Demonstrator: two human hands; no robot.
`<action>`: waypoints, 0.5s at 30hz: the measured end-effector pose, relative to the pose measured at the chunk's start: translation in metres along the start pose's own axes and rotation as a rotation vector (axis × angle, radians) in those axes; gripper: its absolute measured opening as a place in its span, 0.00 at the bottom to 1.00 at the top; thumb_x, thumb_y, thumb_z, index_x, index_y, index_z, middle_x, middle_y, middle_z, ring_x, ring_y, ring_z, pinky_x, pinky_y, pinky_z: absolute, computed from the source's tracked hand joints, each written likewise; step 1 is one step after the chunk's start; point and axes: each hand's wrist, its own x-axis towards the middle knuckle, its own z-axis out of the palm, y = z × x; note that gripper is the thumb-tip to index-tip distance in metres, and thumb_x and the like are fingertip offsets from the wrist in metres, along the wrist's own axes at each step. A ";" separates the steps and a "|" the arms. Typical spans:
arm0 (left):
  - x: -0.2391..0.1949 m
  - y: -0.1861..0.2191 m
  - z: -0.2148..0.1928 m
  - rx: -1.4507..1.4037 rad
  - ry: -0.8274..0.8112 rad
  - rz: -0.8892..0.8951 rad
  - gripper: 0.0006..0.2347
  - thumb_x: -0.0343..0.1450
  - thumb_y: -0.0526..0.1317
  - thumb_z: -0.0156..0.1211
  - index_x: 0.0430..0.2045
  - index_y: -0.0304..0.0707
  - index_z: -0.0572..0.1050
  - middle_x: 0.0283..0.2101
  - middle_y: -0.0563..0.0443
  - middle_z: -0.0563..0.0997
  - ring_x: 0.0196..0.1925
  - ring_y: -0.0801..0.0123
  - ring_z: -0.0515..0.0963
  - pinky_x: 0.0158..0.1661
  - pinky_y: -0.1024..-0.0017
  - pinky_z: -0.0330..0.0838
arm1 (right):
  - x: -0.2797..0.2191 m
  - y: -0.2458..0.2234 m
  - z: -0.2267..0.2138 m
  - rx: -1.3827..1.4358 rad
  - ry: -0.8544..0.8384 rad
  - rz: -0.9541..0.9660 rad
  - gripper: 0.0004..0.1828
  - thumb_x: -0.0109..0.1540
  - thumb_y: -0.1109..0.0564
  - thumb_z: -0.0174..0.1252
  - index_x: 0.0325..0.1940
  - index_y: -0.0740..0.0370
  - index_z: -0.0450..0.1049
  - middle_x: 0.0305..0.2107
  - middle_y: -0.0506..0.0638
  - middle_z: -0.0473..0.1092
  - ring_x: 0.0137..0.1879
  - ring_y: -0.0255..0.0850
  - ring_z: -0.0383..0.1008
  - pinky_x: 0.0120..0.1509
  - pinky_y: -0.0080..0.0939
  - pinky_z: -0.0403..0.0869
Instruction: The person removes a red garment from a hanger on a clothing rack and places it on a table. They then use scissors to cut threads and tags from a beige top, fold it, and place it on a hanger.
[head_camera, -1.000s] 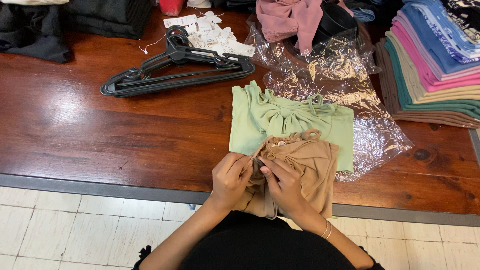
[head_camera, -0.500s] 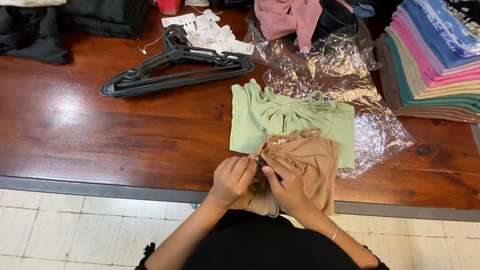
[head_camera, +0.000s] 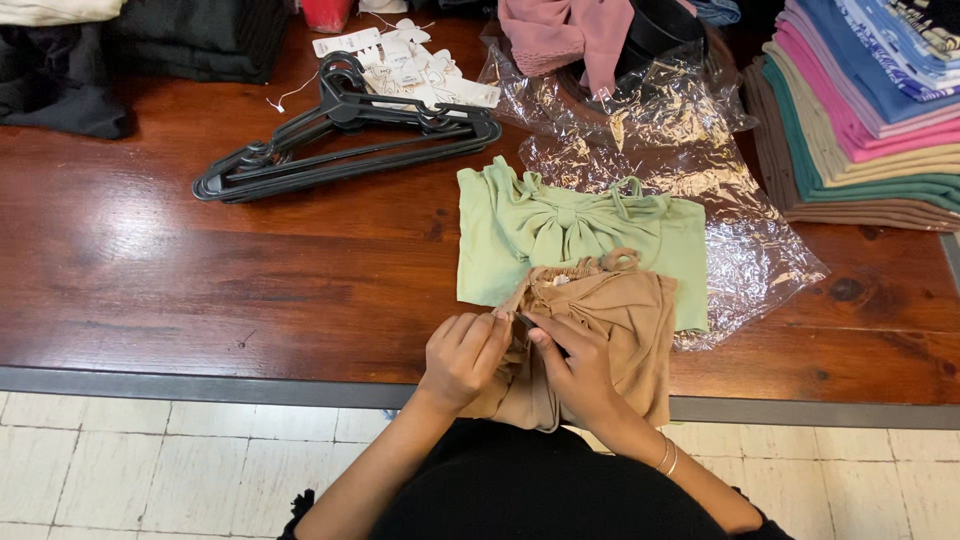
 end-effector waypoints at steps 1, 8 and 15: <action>0.000 0.000 0.001 0.004 -0.002 0.001 0.02 0.70 0.28 0.62 0.29 0.24 0.80 0.28 0.38 0.75 0.23 0.57 0.75 0.24 0.68 0.72 | 0.002 -0.004 -0.002 0.004 -0.001 -0.002 0.13 0.66 0.55 0.58 0.50 0.58 0.84 0.23 0.54 0.75 0.28 0.51 0.76 0.34 0.44 0.74; 0.001 0.002 0.001 -0.043 0.057 -0.102 0.02 0.69 0.27 0.63 0.27 0.24 0.79 0.24 0.41 0.73 0.18 0.58 0.72 0.20 0.68 0.70 | 0.001 -0.011 0.002 0.059 0.012 -0.029 0.15 0.68 0.54 0.56 0.53 0.62 0.82 0.25 0.56 0.75 0.28 0.50 0.75 0.35 0.44 0.74; -0.004 0.003 0.006 -0.023 0.071 -0.138 0.02 0.67 0.27 0.64 0.25 0.27 0.78 0.23 0.44 0.72 0.17 0.61 0.72 0.20 0.69 0.70 | -0.001 -0.004 0.007 0.060 0.009 -0.016 0.14 0.67 0.55 0.57 0.51 0.62 0.83 0.24 0.54 0.75 0.27 0.48 0.76 0.34 0.43 0.73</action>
